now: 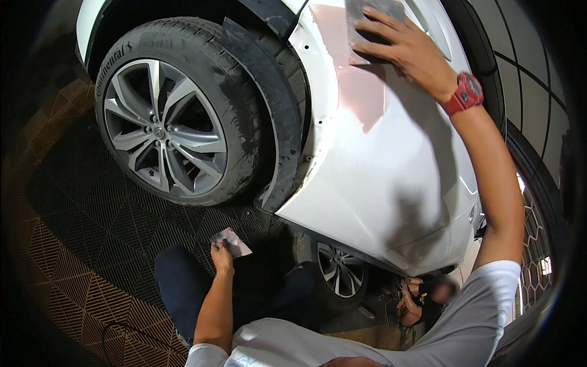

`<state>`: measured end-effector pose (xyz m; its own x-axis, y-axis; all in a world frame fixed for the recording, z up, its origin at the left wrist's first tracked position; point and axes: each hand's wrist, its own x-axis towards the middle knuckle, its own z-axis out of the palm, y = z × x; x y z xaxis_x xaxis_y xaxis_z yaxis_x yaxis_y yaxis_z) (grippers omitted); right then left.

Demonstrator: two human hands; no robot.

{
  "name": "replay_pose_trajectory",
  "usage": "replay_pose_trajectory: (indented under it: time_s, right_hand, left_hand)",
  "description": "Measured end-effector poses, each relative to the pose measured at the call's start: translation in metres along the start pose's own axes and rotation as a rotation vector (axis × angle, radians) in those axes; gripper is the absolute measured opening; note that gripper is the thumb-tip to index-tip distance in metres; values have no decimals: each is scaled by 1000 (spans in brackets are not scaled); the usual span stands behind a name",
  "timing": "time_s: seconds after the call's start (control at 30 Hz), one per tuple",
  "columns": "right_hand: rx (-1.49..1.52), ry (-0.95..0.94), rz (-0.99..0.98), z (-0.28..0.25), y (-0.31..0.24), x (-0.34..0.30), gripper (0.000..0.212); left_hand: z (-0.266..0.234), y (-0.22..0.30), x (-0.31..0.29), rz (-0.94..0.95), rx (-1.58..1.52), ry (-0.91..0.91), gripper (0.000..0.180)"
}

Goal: The person sits on the floor and sands the front bumper of a white car using a sanding block. They move along the side of the vehicle, sanding the area around the front wheel arch and the lower bumper section.

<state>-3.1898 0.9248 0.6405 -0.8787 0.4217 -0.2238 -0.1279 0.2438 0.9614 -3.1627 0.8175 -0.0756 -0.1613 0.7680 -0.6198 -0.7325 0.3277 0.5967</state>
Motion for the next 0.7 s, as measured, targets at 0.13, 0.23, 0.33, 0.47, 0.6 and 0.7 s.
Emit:
replay_pose_trajectory:
  time_s: [0.13, 0.23, 0.33, 0.47, 0.6, 0.7]
  right_hand:
    - [88, 40, 132, 10, -21, -32, 63]
    - [146, 70, 204, 12, -33, -59, 61]
    - [235, 76, 403, -19, -64, -76, 59]
    - [578, 181, 689, -65, -163, -119, 60]
    - [1177, -37, 827, -75, -293, -131, 63]
    - [1211, -75, 775, -58, -365, -113, 55]
  left_hand:
    - [-6, 8, -1, 55, 17, 8, 41]
    - [-2, 19, -13, 33, 28, 23, 40]
    - [-7, 27, -12, 28, -61, 40, 41]
    - [3, 57, -41, 222, -94, -29, 39]
    - [16, 133, -124, 605, 181, -244, 42]
    - [36, 172, -180, 686, 422, -446, 46]
